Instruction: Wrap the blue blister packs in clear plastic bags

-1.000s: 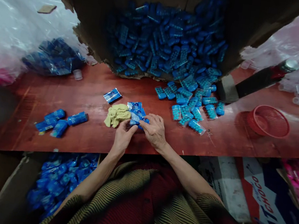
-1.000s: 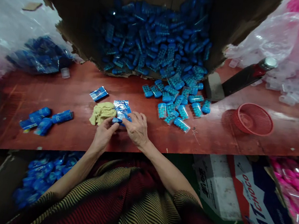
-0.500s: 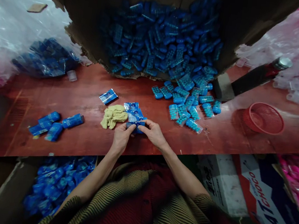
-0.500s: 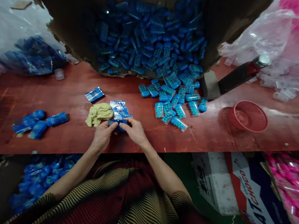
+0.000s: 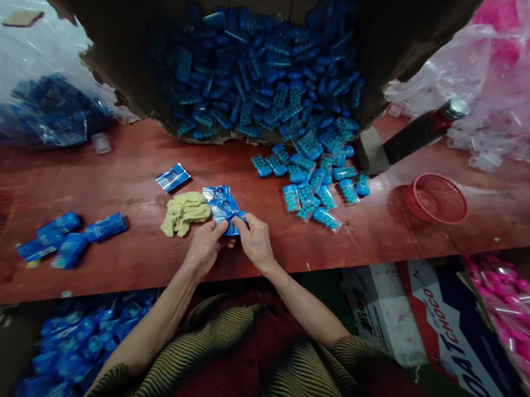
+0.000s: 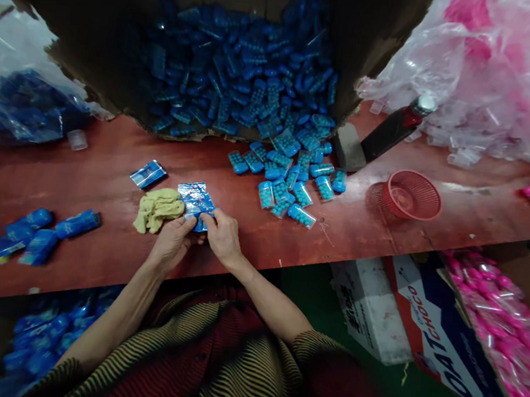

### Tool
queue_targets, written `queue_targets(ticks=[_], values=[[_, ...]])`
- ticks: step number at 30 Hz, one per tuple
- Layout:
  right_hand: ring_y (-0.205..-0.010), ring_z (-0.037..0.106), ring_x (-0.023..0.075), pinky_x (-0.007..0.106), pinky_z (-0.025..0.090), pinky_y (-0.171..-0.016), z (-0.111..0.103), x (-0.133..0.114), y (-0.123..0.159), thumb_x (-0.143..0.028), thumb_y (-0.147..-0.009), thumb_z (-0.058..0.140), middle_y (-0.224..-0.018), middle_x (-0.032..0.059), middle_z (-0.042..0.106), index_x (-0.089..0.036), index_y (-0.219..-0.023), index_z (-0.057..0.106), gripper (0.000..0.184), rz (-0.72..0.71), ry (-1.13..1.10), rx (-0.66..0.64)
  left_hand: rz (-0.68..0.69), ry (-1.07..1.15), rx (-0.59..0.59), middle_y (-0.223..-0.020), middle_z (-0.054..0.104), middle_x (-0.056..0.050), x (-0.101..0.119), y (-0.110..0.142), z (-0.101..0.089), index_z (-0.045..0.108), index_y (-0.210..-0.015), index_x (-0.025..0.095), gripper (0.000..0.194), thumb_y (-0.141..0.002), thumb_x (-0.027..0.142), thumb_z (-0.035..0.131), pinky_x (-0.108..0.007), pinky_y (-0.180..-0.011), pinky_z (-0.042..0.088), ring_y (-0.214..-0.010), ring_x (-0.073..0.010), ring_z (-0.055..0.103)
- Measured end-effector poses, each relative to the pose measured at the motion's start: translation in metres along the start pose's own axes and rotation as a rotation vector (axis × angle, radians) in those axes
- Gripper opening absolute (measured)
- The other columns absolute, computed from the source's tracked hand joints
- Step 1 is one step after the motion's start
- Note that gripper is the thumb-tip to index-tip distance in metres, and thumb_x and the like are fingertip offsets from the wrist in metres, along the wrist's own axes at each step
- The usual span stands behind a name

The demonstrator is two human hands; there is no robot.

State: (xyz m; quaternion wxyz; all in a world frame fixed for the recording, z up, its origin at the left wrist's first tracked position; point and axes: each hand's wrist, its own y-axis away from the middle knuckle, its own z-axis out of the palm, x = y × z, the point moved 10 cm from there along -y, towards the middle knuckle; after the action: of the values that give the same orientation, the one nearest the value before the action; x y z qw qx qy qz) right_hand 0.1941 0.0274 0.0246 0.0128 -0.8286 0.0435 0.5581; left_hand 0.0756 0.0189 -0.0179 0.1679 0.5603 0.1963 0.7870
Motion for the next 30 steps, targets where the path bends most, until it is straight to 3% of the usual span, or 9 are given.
queue_targets(ticks=[4, 7, 9, 12, 16, 19, 23, 26, 30], values=[[-0.060, 0.050, 0.0110, 0.021, 0.035, -0.059, -0.005, -0.012, 0.002, -0.037, -0.093, 0.040, -0.062, -0.0010, 0.057, -0.019, -0.064, 0.059, 0.038, -0.107, 0.206, -0.077, -0.036, 0.015, -0.001, -0.060, 0.063, 0.000, 0.000, 0.005, -0.005, 0.064, -0.076, 0.011, 0.039, -0.051, 0.035, 0.082, -0.018, -0.045, 0.041, -0.048, -0.0078, 0.054], [-0.086, 0.057, 0.0166, 0.024, 0.039, -0.072, -0.035, -0.018, -0.011, -0.037, -0.093, 0.042, -0.092, 0.0056, 0.065, -0.020, -0.090, 0.065, 0.029, -0.170, 0.479, -0.017, -0.083, 0.092, -0.048, -0.060, 0.063, 0.000, -0.005, 0.006, -0.006, 0.063, -0.076, 0.012, 0.038, -0.053, 0.036, 0.082, -0.018, -0.044, 0.042, -0.049, -0.0092, 0.055], [-0.098, 0.054, 0.0234, 0.029, 0.041, -0.075, -0.070, -0.011, -0.026, -0.038, -0.091, 0.046, -0.110, 0.0126, 0.059, -0.018, -0.110, 0.059, 0.030, -0.082, 0.731, 0.125, -0.130, 0.149, -0.100, -0.059, 0.062, 0.000, -0.009, 0.007, -0.003, 0.061, -0.074, 0.013, 0.036, -0.055, 0.036, 0.081, -0.019, -0.043, 0.043, -0.049, -0.0103, 0.055], [-0.100, 0.054, 0.0289, 0.032, 0.042, -0.072, -0.100, 0.005, -0.046, -0.035, -0.089, 0.051, -0.112, 0.0180, 0.054, -0.014, -0.119, 0.052, 0.037, 0.081, 0.973, 0.171, -0.205, 0.206, -0.119, -0.055, 0.060, 0.000, -0.015, 0.010, -0.002, 0.058, -0.072, 0.015, 0.031, -0.062, 0.035, 0.078, -0.019, -0.042, 0.043, -0.048, -0.0105, 0.054], [-0.090, 0.059, 0.0264, 0.032, 0.042, -0.068, -0.085, 0.018, -0.055, -0.027, -0.087, 0.055, -0.110, 0.0172, 0.054, -0.015, -0.118, 0.051, 0.034, 0.086, 1.012, 0.023, -0.295, 0.205, -0.114, -0.055, 0.060, -0.002, -0.026, 0.014, -0.003, 0.056, -0.071, 0.015, 0.025, -0.072, 0.035, 0.071, -0.019, -0.042, 0.043, -0.048, -0.0109, 0.056], [-0.087, 0.060, 0.0271, 0.033, 0.042, -0.067, -0.077, 0.021, -0.056, -0.026, -0.084, 0.058, -0.107, 0.0186, 0.055, -0.013, -0.114, 0.054, 0.032, 0.043, 0.953, -0.039, -0.324, 0.198, -0.118, -0.058, 0.063, -0.003, -0.032, 0.016, -0.005, 0.058, -0.072, 0.015, 0.022, -0.072, 0.032, 0.072, -0.019, -0.045, 0.046, -0.051, -0.0110, 0.058], [-0.087, 0.059, 0.0266, 0.036, 0.044, -0.072, -0.081, 0.023, -0.063, -0.021, -0.078, 0.061, -0.100, 0.0156, 0.059, -0.014, -0.104, 0.060, 0.027, 0.011, 0.762, -0.081, -0.322, 0.211, -0.100, -0.059, 0.063, -0.003, -0.034, 0.017, -0.007, 0.059, -0.071, 0.015, 0.021, -0.072, 0.032, 0.072, -0.019, -0.047, 0.047, -0.052, -0.0105, 0.058], [-0.081, 0.059, 0.0214, 0.034, 0.048, -0.071, -0.077, 0.013, -0.064, -0.024, -0.076, 0.061, -0.088, 0.0066, 0.061, -0.018, -0.109, 0.059, 0.034, -0.026, 0.312, -0.146, -0.338, 0.218, -0.071, -0.057, 0.062, -0.002, -0.035, 0.017, -0.007, 0.060, -0.071, 0.016, 0.021, -0.073, 0.033, 0.071, -0.019, -0.046, 0.047, -0.051, -0.0107, 0.058], [-0.062, 0.059, 0.0130, 0.029, 0.053, -0.055, -0.060, 0.001, -0.046, -0.033, -0.076, 0.059, -0.082, -0.0015, 0.058, -0.023, -0.120, 0.048, 0.047, 0.086, -0.437, -0.259, -0.367, 0.235, -0.028, -0.057, 0.062, -0.003, -0.038, 0.017, -0.008, 0.060, -0.072, 0.016, 0.019, -0.075, 0.033, 0.069, -0.020, -0.045, 0.046, -0.050, -0.0114, 0.058]])
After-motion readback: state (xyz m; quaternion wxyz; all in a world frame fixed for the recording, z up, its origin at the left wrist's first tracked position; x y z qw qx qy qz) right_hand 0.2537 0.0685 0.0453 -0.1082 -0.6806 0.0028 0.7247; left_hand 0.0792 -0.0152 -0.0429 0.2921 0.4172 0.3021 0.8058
